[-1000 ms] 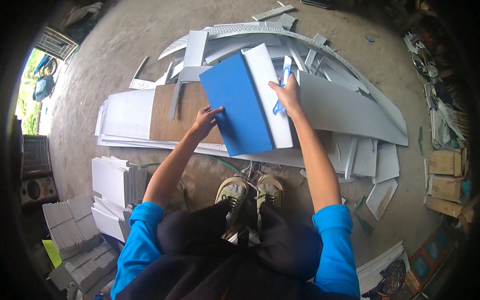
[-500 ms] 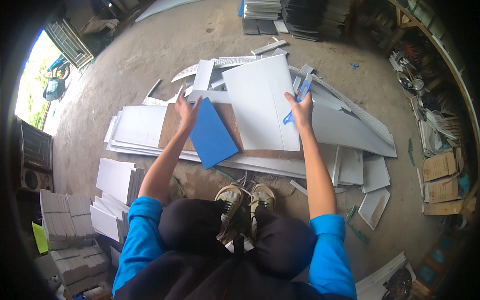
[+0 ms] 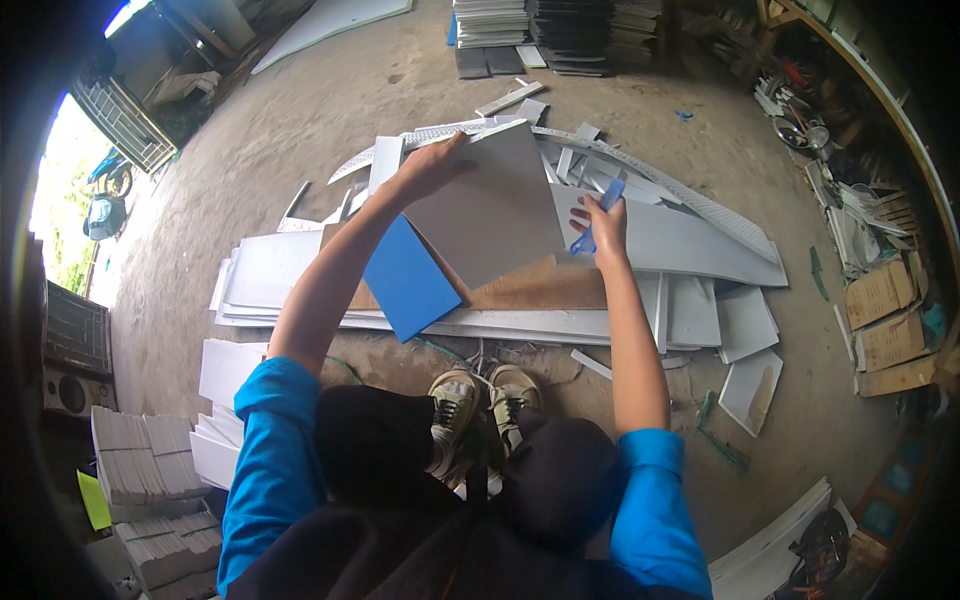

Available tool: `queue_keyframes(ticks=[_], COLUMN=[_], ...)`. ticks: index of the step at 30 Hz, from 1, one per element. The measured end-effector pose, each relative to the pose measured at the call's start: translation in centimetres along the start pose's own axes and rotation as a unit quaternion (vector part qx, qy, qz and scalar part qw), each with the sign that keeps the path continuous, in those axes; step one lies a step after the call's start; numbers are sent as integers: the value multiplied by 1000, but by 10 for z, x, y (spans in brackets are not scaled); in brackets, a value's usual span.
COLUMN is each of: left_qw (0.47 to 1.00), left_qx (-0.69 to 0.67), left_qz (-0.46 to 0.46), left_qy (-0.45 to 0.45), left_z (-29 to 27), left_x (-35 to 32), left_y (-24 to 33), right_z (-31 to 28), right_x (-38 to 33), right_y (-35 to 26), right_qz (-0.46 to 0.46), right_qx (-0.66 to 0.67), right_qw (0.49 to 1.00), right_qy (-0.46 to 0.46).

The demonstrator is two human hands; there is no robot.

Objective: The person uses a utility knife to cut white foam sheets to size, using a blue rectangular board as a template. They repeatedly align the template, score the foam along the edges, and separate the cut pieces, stacking the finished items.

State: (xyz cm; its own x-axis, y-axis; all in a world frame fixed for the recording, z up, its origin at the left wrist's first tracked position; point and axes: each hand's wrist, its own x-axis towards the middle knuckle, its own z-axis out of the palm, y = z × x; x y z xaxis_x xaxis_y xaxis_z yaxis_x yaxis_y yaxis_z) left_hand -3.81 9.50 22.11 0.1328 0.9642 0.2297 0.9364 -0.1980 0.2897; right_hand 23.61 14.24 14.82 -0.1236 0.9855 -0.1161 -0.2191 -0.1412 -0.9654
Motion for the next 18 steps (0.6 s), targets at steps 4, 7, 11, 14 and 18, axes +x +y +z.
queue_keyframes(ticks=[4,7,11,14,18], left_qw=[998,996,996,992,991], left_qx=[45,75,71,94,109], left_qz=[-18,39,56,90,81], left_qy=[-42,31,-19,7,16], left_z=[10,19,16,16,8], left_x=[5,4,6,-7,-15], left_y=[15,14,22,-4,-12], right_z=[-19,-20,-27,-7,0], right_x=[-11,-21,-23,-38,-33], right_y=[-4,-2,4,-6,-3], right_qz=[128,185,165,123,62], right_qx=[83,131,131,89,-26], right_qw=[985,970,973,978,984], right_qy=[-80,-85,-99,-140,-164])
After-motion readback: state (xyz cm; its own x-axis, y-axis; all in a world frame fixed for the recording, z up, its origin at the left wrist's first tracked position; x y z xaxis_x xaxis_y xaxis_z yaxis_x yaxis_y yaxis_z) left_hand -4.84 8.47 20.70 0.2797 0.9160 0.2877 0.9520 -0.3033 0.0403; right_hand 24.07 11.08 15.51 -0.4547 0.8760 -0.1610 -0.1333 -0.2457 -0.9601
